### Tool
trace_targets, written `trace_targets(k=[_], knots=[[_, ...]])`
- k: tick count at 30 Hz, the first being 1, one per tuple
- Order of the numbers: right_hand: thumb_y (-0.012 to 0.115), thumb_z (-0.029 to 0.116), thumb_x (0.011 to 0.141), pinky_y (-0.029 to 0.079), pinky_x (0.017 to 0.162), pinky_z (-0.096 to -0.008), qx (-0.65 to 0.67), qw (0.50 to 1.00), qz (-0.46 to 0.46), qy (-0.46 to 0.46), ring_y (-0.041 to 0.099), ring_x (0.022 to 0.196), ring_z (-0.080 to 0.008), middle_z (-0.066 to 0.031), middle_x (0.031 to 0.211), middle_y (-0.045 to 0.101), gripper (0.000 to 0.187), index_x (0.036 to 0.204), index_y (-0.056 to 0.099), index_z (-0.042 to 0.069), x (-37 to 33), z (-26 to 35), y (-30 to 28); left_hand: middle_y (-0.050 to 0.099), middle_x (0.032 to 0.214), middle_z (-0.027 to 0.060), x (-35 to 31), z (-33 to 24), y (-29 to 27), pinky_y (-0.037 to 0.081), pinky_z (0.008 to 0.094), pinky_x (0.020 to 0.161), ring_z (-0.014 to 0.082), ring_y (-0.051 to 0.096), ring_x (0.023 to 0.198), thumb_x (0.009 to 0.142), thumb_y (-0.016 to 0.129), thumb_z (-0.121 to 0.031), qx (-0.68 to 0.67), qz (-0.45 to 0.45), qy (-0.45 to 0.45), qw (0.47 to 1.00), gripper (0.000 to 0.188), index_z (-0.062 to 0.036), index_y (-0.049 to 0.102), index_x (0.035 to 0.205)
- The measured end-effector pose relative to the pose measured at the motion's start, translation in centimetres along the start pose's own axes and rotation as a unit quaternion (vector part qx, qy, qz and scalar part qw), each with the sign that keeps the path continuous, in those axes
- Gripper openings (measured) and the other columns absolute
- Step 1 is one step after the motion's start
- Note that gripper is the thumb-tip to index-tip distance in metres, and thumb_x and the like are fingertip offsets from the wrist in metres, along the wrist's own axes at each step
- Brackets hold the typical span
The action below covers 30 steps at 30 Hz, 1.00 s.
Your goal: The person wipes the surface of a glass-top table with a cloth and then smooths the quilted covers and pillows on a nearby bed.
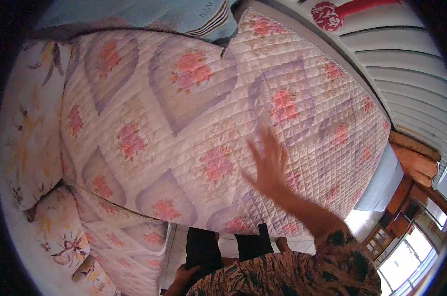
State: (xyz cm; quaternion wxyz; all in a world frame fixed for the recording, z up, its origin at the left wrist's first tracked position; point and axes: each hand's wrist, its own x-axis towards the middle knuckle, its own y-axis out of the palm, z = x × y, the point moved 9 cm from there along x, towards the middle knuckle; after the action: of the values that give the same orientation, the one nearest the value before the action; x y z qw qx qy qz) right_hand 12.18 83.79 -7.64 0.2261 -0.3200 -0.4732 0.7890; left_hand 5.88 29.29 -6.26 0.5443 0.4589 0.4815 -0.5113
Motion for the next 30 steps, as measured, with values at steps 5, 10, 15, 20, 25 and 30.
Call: trace_targets(k=[5, 10, 15, 20, 25, 30], knots=[[0.075, 0.046, 0.071, 0.019, 0.099, -0.0721, -0.039, 0.985, 0.069, 0.153, 0.013, 0.143, -0.0366, -0.009, 0.155, 0.02, 0.087, 0.146, 0.034, 0.027, -4.1, -5.7, 3.6, 0.066, 0.105, 0.0195, 0.4, -0.4, -1.6, 0.049, 0.039, 0.086, 0.0287, 0.063, 0.098, 0.065, 0.078, -0.055, 0.068, -0.051, -0.043, 0.995, 0.08, 0.0043, 0.059, 0.116], [0.072, 0.058, 0.07, 0.021, 0.098, -0.0733, -0.08, 0.981, -0.099, 0.144, 0.015, 0.143, -0.035, -0.0065, 0.156, 0.021, 0.088, 0.145, 0.035, 0.03, 9.6, -11.9, -4.5, 0.059, 0.1, 0.0143, -2.9, -12.2, -3.6, 0.048, 0.0395, 0.082, 0.0287, 0.059, 0.092, 0.079, 0.073, -0.024, 0.095, -0.265, 0.16, 0.946, 0.052, 0.0004, 0.051, 0.119], [0.072, 0.056, 0.071, 0.026, 0.1, -0.0689, -0.081, 0.988, -0.031, 0.132, 0.019, 0.143, -0.0301, -0.004, 0.154, 0.025, 0.084, 0.144, 0.035, 0.035, 12.9, -12.8, -6.5, 0.056, 0.116, 0.0203, -5.0, -39.5, -3.2, 0.039, 0.0433, 0.096, 0.036, 0.053, 0.108, 0.084, 0.061, -0.004, 0.083, -0.276, 0.602, 0.744, 0.041, 0.0043, 0.049, 0.123], [0.071, 0.054, 0.074, 0.032, 0.097, -0.0695, -0.092, 0.99, 0.013, 0.102, 0.021, 0.142, -0.0274, -0.0019, 0.152, 0.028, 0.082, 0.144, 0.034, 0.035, 13.8, -12.7, -6.2, 0.05, 0.127, 0.0246, -6.6, -68.7, -3.9, 0.038, 0.0458, 0.1, 0.0409, 0.047, 0.117, 0.081, 0.059, -0.002, 0.171, -0.434, 0.745, 0.476, 0.053, 0.0007, 0.045, 0.132], [0.066, 0.046, 0.08, 0.04, 0.09, -0.065, -0.09, 0.993, -0.065, 0.046, 0.036, 0.132, -0.0297, -0.0035, 0.148, 0.033, 0.063, 0.137, 0.046, 0.029, 13.5, -12.7, -7.5, 0.048, 0.124, 0.0287, -3.8, -80.2, -7.8, 0.037, 0.0482, 0.1, 0.0418, 0.047, 0.114, 0.083, 0.062, -0.022, 0.144, -0.61, 0.643, 0.44, 0.056, 0.0036, 0.044, 0.13], [0.065, 0.031, 0.085, 0.053, 0.072, -0.0429, -0.009, 0.958, -0.265, 0.113, 0.064, 0.088, -0.0336, -0.0103, 0.107, 0.064, 0.057, 0.138, 0.044, 0.025, 15.4, -23.8, -11.7, 0.047, 0.12, 0.0262, -2.3, -80.5, -8.0, 0.042, 0.0472, 0.094, 0.0425, 0.049, 0.107, 0.085, 0.062, -0.033, 0.113, -0.56, 0.689, 0.446, 0.061, 0.0022, 0.043, 0.131]])
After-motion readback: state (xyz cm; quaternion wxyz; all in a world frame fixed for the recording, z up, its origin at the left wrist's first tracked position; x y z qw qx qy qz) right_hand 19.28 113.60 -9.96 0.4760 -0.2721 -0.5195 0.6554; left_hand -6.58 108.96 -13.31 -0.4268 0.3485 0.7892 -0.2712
